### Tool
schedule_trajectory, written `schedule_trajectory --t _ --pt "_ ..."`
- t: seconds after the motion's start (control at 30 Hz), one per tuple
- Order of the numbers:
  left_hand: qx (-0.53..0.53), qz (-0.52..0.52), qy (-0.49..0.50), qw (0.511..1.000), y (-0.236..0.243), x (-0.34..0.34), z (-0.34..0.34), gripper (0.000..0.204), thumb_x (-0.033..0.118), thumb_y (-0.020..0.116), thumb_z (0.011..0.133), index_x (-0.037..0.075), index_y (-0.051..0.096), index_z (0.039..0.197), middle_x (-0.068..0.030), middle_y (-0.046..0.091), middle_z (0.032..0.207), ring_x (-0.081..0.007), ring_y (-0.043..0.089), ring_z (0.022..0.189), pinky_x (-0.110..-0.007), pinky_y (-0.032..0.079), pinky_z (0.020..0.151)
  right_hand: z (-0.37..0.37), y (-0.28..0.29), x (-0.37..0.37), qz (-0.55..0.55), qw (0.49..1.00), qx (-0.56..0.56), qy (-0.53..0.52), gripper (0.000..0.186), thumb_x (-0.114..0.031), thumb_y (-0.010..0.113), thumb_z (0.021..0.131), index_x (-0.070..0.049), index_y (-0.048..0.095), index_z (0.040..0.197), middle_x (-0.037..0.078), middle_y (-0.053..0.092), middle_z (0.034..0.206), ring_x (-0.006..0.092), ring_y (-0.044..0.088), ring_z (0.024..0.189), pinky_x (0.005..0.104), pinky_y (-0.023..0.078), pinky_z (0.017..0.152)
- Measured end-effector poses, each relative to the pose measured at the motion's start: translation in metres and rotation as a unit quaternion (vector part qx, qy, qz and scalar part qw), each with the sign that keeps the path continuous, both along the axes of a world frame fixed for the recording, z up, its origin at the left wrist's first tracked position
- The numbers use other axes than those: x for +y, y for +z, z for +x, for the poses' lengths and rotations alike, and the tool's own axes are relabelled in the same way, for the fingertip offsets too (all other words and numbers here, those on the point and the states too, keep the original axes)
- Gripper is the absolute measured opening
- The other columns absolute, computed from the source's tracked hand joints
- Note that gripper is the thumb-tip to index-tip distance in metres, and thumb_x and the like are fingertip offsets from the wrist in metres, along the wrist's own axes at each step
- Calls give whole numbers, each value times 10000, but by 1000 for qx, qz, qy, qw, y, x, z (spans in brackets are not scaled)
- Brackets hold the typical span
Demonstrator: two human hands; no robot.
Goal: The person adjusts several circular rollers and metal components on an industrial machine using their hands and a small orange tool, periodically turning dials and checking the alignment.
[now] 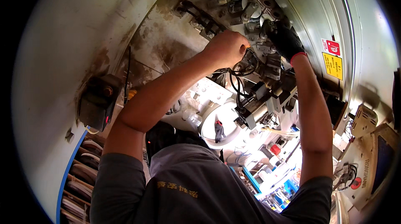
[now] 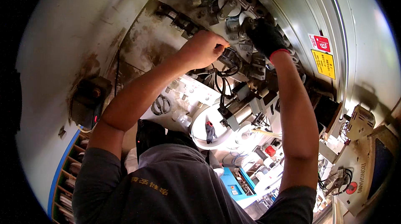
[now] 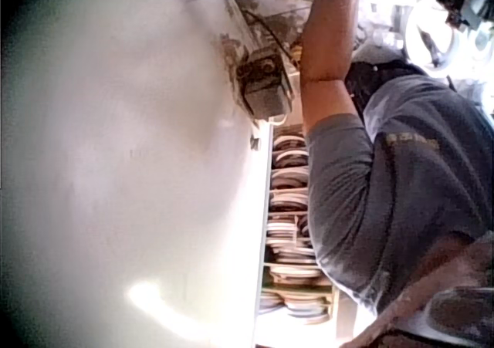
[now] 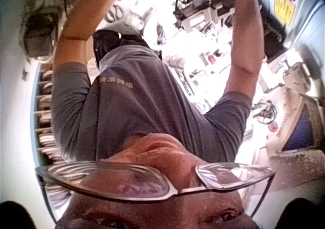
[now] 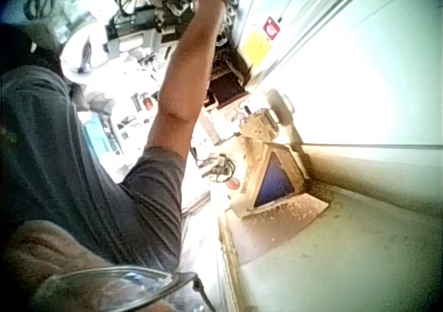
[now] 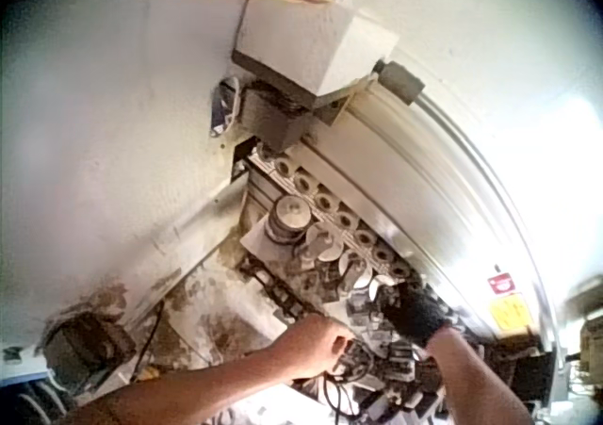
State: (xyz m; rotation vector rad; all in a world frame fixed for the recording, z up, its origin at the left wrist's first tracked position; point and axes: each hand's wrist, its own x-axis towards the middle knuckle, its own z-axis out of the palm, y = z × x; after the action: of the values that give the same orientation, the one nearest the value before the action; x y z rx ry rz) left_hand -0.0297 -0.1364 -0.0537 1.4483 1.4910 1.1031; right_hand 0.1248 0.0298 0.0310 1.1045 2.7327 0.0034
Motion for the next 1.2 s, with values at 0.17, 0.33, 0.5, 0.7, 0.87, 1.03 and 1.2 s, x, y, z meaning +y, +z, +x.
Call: schedule_trajectory --t 0.17,0.33,0.5,0.7,0.87,1.03,1.2 --pt "5 -15 -12 1000 7 4 6 204 117 612 911 14 726 1045 -162 719 1047 -271 711 928 -355 549 840 27 -4 19 -70 991 21 -115 459 -218 599 874 -72 534 1305 162 663 1160 310 637 1087 403 492 934" --pt "-140 -120 55 981 21 -40 8 294 139 585 965 63 649 1243 -113 716 844 -196 646 652 -338 537 695 38 60 -71 -149 917 313 -196 499 -72 558 920 -55 455 1408 155 658 1200 233 615 1150 341 481 961" --pt "-328 44 17 943 78 -114 96 306 127 559 972 70 603 1269 -106 550 1194 -198 570 971 -340 492 793 105 52 -215 -400 783 387 -278 273 -142 496 1014 -30 569 1252 60 630 1226 105 607 1017 254 501 779" --pt "-344 5 89 935 14 -35 109 284 18 507 874 28 488 1157 -97 528 1058 -197 585 951 -321 496 779 120 46 -267 -305 722 480 -393 226 -161 469 1032 3 602 1115 90 706 840 112 623 608 240 471 539" --pt "-425 -121 104 891 24 24 114 140 -18 526 836 26 465 955 -102 544 984 -158 610 667 -294 469 561 151 41 -300 -350 703 464 -410 243 -197 475 1042 7 586 1112 88 704 822 104 600 576 237 450 508" --pt "-465 58 -87 879 23 -15 93 199 -61 435 839 -6 579 965 -124 607 1166 -144 605 685 -275 508 638 170 26 -323 -410 570 542 -462 255 -170 477 1031 25 587 1153 91 635 814 110 572 566 222 430 481" --pt "-448 -85 -58 888 38 -94 121 300 147 504 1015 34 545 1290 -105 562 1344 -155 597 978 -314 486 889 124 60 -277 -159 854 430 -246 123 36 566 931 -6 623 1031 62 644 983 200 628 934 294 522 758"
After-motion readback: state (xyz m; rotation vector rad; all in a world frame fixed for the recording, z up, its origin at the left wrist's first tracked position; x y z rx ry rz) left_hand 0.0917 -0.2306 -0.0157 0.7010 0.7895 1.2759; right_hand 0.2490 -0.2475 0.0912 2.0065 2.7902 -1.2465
